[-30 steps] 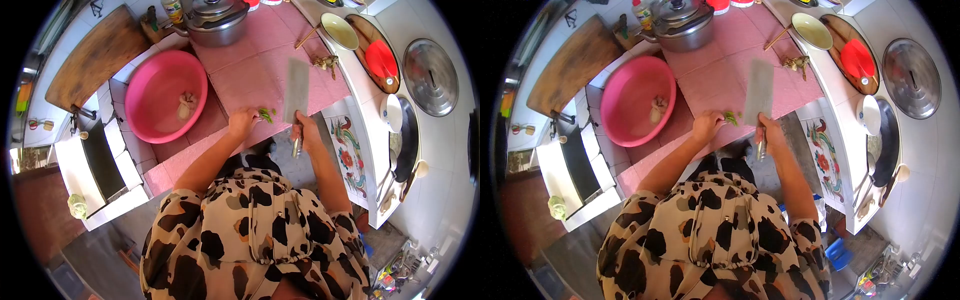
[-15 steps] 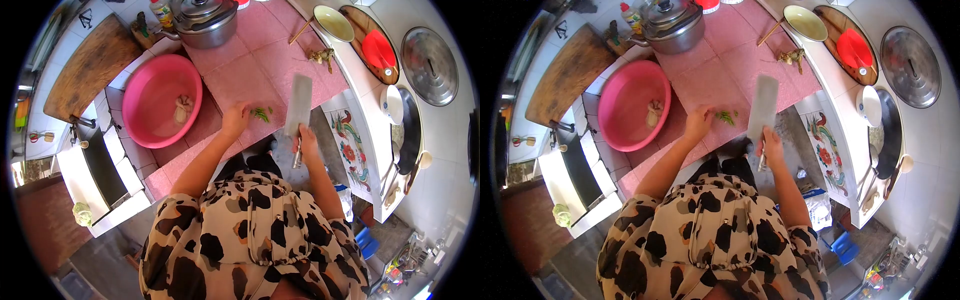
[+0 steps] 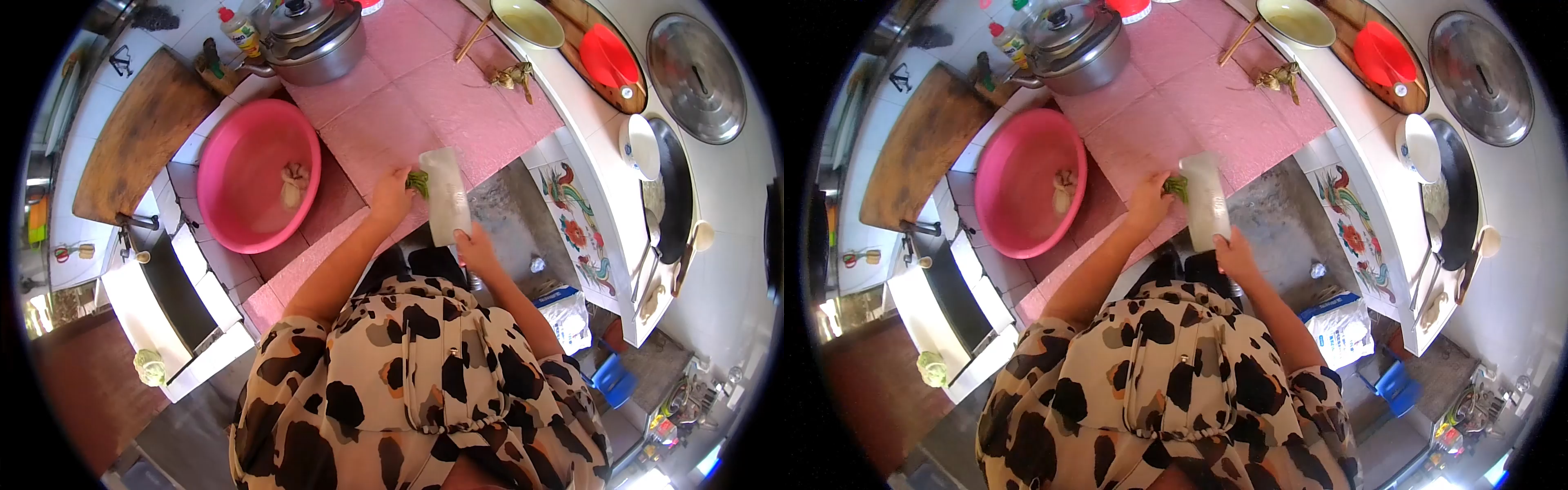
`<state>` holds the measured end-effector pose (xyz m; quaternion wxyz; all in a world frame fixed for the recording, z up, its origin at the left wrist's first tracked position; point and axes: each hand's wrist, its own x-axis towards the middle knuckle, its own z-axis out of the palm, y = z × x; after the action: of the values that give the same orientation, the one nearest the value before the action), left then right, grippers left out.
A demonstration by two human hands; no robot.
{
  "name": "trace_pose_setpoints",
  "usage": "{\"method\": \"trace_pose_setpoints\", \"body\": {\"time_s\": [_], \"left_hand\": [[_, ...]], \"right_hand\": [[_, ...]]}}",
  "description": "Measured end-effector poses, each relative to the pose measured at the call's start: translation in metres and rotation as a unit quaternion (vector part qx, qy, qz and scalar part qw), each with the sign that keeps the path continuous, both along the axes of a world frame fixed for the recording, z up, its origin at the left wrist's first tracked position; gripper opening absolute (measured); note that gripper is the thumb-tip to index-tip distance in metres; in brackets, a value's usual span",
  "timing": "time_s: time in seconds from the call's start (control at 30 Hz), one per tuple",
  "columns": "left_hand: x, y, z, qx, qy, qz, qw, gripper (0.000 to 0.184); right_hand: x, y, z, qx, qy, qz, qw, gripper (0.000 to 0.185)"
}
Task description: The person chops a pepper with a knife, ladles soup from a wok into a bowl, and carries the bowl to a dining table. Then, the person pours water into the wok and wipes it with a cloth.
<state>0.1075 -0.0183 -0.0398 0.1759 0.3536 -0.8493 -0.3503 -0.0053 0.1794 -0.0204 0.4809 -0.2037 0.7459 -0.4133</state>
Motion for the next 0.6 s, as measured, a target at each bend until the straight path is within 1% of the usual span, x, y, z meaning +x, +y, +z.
{"method": "trace_pose_setpoints", "body": {"time_s": [0.07,0.17,0.23,0.33,0.37,0.47,0.57,0.6], "left_hand": [[0.0,0.001,0.0,0.049,0.021,0.018,0.998,0.043],[0.001,0.0,-0.005,0.048,0.066,0.054,0.995,0.039],[0.002,-0.001,0.002,0.027,0.052,0.039,0.998,0.038],[0.003,-0.007,0.017,0.012,0.039,0.005,0.999,0.039],[0.003,-0.01,0.023,0.009,0.036,-0.009,0.999,0.039],[0.001,-0.019,0.055,0.054,0.008,-0.004,0.999,0.04],[0.003,-0.028,0.063,0.054,0.168,0.055,0.983,0.033],[0.006,-0.032,0.067,0.044,0.16,0.06,0.984,0.033]], "right_hand": [[0.013,-0.009,-0.008,-0.001,-0.022,-0.005,1.0,0.019],[0.028,-0.022,-0.005,-0.022,-0.047,0.001,0.999,0.022],[0.033,-0.027,-0.009,-0.038,-0.063,0.0,0.997,0.024],[0.034,-0.028,-0.01,-0.044,-0.03,-0.015,0.998,0.024],[0.033,-0.029,-0.008,-0.05,-0.049,-0.026,0.997,0.024],[0.019,-0.031,0.001,-0.066,-0.09,-0.056,0.992,0.024],[-0.004,-0.04,0.01,-0.094,-0.093,-0.061,0.989,0.028],[-0.013,-0.045,0.024,-0.11,-0.083,-0.056,0.989,0.03]]}}
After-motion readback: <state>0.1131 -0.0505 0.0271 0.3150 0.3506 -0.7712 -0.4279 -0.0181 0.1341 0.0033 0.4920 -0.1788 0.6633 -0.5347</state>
